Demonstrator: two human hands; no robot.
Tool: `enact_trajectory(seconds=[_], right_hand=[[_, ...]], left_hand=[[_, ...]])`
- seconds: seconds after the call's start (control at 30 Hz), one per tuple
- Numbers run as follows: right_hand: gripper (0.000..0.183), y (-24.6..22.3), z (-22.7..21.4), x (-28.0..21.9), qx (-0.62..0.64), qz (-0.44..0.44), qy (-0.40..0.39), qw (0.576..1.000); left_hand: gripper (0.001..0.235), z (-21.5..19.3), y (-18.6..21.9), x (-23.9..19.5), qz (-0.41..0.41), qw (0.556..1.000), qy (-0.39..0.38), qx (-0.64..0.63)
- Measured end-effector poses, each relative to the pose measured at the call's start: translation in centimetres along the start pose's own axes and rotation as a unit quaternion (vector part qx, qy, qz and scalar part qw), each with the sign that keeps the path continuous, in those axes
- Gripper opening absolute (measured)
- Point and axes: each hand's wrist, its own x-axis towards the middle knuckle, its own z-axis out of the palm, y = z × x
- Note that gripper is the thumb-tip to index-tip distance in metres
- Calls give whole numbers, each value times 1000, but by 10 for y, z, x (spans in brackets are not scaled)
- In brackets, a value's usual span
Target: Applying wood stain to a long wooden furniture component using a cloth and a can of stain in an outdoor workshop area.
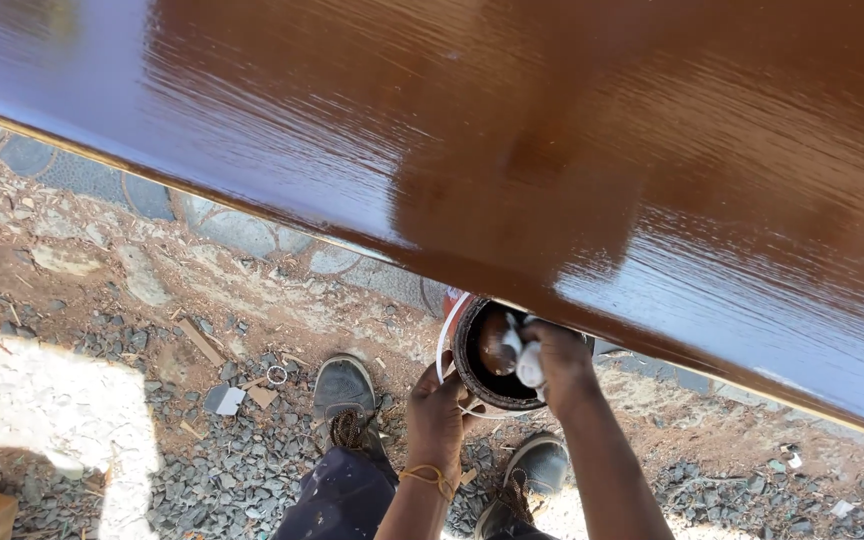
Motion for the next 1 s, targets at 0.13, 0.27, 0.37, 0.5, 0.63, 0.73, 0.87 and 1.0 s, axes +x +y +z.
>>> enact_trajectory(seconds=[0.13, 0.27, 0.37, 0.5, 0.63, 0.73, 0.87, 1.0], right_hand=[[9, 18, -20, 9, 244, 29, -102, 964], [16, 21, -16, 8, 218, 24, -58, 974], [20, 14, -6, -7, 123, -75, -62, 988], [36, 3, 9, -25, 141, -154, -98, 973], [15, 5, 5, -18, 119, -54, -131, 983], [17, 28, -14, 8, 193, 7, -267, 944], [25, 55, -28, 36, 331, 9, -393, 858], [29, 34, -19, -7, 344, -18, -284, 895]], left_hand=[[34, -1, -3, 5, 16, 1000, 6, -14], [41, -3, -7, 8, 25, 1000, 12, -2], [51, -2, -4, 3, 16, 1000, 17, -1], [54, -2, -3, 1, 15, 1000, 1, -5], [43, -9, -14, 16, 34, 999, -27, 12], [52, -13, -14, 17, 32, 998, -45, 8], [61, -12, -12, 9, 34, 998, -51, -2], [64, -8, -9, 6, -2, 999, -8, -42]])
